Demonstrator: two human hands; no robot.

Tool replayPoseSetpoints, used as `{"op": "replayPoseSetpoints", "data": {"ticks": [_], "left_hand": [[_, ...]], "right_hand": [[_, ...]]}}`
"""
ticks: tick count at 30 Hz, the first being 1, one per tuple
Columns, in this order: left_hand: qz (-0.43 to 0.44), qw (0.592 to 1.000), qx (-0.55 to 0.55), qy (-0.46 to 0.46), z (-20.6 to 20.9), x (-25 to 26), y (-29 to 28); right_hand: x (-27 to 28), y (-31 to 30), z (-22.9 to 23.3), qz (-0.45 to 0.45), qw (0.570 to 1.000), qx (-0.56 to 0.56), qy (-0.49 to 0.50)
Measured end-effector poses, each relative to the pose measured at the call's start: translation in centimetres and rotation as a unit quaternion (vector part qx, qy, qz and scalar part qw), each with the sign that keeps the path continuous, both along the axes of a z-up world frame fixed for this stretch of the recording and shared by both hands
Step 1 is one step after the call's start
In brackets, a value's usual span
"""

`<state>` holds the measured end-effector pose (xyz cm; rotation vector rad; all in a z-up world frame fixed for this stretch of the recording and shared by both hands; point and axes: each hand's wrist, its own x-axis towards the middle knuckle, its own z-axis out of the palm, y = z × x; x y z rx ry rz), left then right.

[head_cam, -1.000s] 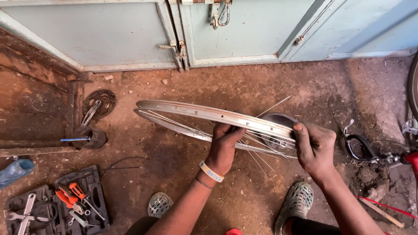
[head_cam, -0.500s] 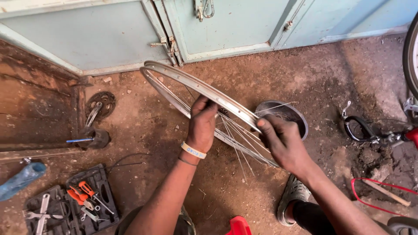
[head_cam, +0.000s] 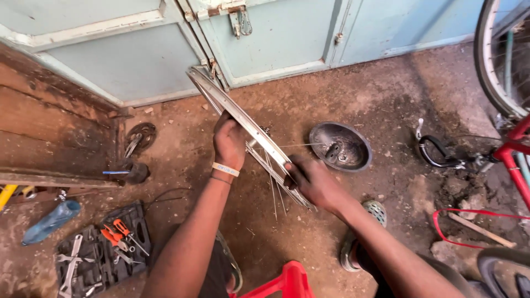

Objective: The person holds a bicycle wheel and uses a spoke wrench to tighten the spokes. They rotate the wheel to access different sections and continue adjusting the tension of the spokes.

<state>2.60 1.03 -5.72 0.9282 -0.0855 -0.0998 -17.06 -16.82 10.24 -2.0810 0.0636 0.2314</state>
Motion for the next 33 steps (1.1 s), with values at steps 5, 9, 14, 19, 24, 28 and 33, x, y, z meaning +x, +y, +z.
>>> {"op": "replayPoseSetpoints", "data": {"ticks": [5, 9, 14, 19, 24, 28, 33], "left_hand": [[0.02, 0.998, 0.045, -0.036, -3.4, -1.0, 0.4], [0.02, 0.997, -0.071, 0.002, 2.1, -3.2, 0.9], [0.037, 0.999, 0.035, 0.004, 10.1, -1.4, -1.1], [-0.007, 0.984, 0.168, -0.055, 10.1, -0.6, -2.6], [-0.062, 0.976, 0.195, -0.069, 12.3, -1.2, -0.2], [-0.099, 0.977, 0.19, -0.011, 12.2, -0.5, 2.4], [-0.126, 0.979, 0.151, -0.053, 12.4, 0.1, 3.4]], "right_hand": [[0.7, -2.6, -1.4, 0.012, 1.0, -0.015, 0.016], [1.7, -1.3, 0.3, 0.003, 0.998, 0.02, 0.058], [3.8, 1.0, -0.2, 0.003, 0.991, 0.102, 0.085], [6.2, -1.4, -4.1, -0.087, 0.98, -0.174, 0.035], [6.1, 0.4, -10.1, 0.055, 0.939, -0.282, 0.187], [4.2, 4.7, -13.9, 0.089, 0.968, -0.173, 0.158], [3.9, 3.8, -12.6, 0.091, 0.963, -0.17, 0.187]]}}
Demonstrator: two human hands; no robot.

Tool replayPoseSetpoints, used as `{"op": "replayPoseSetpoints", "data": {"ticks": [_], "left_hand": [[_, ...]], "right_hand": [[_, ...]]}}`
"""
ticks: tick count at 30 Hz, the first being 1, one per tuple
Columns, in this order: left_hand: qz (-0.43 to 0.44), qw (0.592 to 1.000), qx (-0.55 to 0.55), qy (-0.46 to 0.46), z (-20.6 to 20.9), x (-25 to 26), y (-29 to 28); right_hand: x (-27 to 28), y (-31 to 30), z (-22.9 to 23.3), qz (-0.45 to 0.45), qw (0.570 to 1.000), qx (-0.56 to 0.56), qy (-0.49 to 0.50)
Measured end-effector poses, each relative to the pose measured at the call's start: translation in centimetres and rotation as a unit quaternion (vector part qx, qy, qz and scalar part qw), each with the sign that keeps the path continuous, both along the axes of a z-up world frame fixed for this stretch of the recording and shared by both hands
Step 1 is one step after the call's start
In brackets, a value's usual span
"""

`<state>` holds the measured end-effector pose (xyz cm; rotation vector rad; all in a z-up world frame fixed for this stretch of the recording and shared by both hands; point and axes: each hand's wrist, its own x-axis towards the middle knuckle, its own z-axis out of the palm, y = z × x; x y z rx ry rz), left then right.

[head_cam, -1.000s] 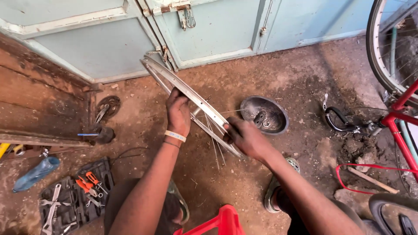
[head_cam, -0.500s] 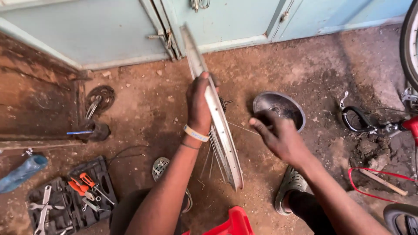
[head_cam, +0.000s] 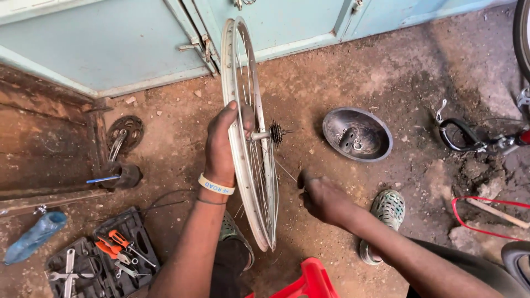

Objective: The person holds a bicycle wheel and uses a spoke wrench to tighten the spokes. They rotate the wheel to access different sections and continue adjusting the tension of the spokes.

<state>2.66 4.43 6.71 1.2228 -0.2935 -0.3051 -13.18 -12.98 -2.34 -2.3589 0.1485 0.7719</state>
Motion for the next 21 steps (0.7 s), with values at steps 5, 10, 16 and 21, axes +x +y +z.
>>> {"op": "replayPoseSetpoints", "data": {"ticks": [5, 10, 16, 21], "left_hand": [[-0.042, 0.999, -0.018, 0.008, 0.5, -0.6, -1.0], [-0.076, 0.997, 0.004, -0.01, 0.2, -1.6, -2.0], [-0.101, 0.995, 0.01, -0.02, 0.3, -3.4, -3.2], [-0.118, 0.993, 0.005, -0.015, -0.8, -3.6, -4.0]], "right_hand": [[0.7, -0.7, 5.4, 0.013, 0.992, 0.073, 0.105], [0.9, -1.5, 4.0, -0.003, 0.997, -0.081, 0.021], [2.6, 0.7, 0.1, -0.187, 0.982, 0.014, 0.011], [1.5, 4.3, -16.2, -0.291, 0.955, -0.039, 0.036]]}}
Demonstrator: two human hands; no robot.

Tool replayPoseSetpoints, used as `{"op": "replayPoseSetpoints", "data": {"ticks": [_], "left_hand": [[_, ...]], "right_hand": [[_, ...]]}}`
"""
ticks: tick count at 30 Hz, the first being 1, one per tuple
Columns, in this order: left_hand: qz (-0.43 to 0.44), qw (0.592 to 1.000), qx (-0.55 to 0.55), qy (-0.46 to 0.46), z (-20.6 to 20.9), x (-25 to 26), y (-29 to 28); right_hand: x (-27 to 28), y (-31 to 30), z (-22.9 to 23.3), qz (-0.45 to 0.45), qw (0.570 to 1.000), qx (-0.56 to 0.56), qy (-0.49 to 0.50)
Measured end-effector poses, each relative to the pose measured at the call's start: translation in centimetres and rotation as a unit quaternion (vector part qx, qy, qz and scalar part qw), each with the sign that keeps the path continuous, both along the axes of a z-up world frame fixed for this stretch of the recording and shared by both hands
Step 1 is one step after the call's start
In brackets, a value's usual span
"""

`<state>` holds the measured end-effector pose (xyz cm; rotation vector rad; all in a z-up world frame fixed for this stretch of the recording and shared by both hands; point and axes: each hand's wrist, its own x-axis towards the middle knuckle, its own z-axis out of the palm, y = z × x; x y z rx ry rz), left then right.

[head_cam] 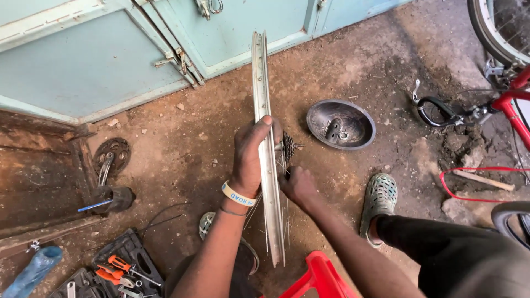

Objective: The person holds a bicycle wheel and uses a spoke wrench to tighten the spokes. They rotate the wheel to access different sections and continue adjusting the tension of the spokes.

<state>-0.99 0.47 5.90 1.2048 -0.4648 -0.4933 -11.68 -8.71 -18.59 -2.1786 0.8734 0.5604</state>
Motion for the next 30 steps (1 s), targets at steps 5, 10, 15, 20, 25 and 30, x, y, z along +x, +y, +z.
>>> {"op": "replayPoseSetpoints", "data": {"ticks": [5, 10, 15, 20, 25, 30], "left_hand": [[-0.01, 0.999, 0.024, -0.034, 0.6, -0.5, 0.2], [-0.055, 0.997, 0.046, -0.031, 1.3, -1.4, -0.3], [-0.058, 0.996, 0.058, -0.032, 2.4, -1.8, -0.4], [-0.063, 0.996, 0.066, -0.017, 1.3, -1.7, 0.0], [-0.076, 0.995, 0.056, -0.026, 0.9, -1.7, 0.2], [-0.106, 0.992, 0.06, -0.028, 0.7, -1.8, -0.1]], "right_hand": [[-1.8, 0.4, -3.4, -0.024, 0.997, -0.072, 0.008], [-3.3, -1.8, -2.1, 0.214, 0.913, -0.348, 0.003], [-0.3, -4.5, 9.9, 0.153, 0.973, -0.172, 0.02], [2.6, -7.3, 25.5, -0.11, 0.93, 0.351, -0.009], [5.8, -10.6, 21.5, -0.311, 0.815, 0.461, -0.164], [8.8, -11.2, 9.7, -0.327, 0.84, 0.333, -0.276]]}}
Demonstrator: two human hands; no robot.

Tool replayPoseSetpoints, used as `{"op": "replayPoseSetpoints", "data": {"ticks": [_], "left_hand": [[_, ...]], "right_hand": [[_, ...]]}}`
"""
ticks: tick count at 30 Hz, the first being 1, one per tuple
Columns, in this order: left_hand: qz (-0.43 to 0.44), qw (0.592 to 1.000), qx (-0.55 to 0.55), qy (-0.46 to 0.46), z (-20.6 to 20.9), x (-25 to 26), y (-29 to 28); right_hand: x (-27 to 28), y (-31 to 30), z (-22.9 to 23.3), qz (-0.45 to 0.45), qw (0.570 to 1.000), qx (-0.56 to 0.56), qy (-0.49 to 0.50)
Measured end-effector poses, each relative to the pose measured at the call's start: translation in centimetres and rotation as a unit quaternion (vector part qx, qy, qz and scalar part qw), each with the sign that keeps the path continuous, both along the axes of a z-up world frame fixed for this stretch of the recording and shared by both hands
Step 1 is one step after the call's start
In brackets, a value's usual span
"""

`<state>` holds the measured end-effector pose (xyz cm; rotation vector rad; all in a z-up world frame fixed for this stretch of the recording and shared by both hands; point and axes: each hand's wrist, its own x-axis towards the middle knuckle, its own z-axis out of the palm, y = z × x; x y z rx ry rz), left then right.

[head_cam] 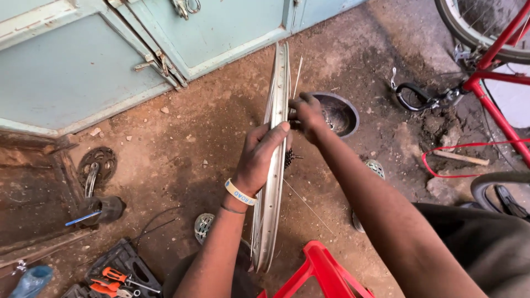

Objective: The person holds a bicycle wheel and uses a spoke wrench to tighten the spokes. They rotate the wheel to access different sections and continue adjusting the tension of the spokes.

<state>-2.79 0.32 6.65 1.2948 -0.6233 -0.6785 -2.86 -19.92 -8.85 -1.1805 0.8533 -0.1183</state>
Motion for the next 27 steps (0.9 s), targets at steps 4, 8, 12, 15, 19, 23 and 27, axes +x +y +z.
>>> {"op": "replayPoseSetpoints", "data": {"ticks": [4, 8, 12, 15, 19, 23, 27], "left_hand": [[0.016, 1.0, -0.012, -0.001, -0.4, 0.7, -0.1], [0.045, 0.999, -0.017, -0.002, 0.0, 0.9, 0.0], [0.072, 0.997, -0.007, 0.0, 0.2, 0.5, 0.2], [0.089, 0.996, -0.001, 0.017, -0.3, 0.6, 0.5], [0.1, 0.994, -0.006, 0.041, 1.2, -0.1, 0.5], [0.104, 0.993, 0.006, 0.058, 2.0, 0.3, 0.8], [0.12, 0.991, -0.018, 0.056, 0.2, 1.7, 1.0]], "right_hand": [[-4.1, 5.6, 4.4, -0.034, 0.949, -0.313, 0.026], [-10.1, 10.4, 0.7, 0.062, 0.925, -0.353, 0.128], [-12.6, 13.2, 3.7, 0.253, 0.889, -0.267, 0.274], [-12.2, 12.7, 6.7, 0.241, 0.896, -0.264, 0.265], [-11.8, 11.1, -0.5, 0.406, 0.718, -0.409, 0.39], [-14.6, 11.2, -5.1, 0.357, 0.794, -0.406, 0.277], [-16.0, 10.5, -6.7, 0.322, 0.717, -0.55, 0.283]]}}
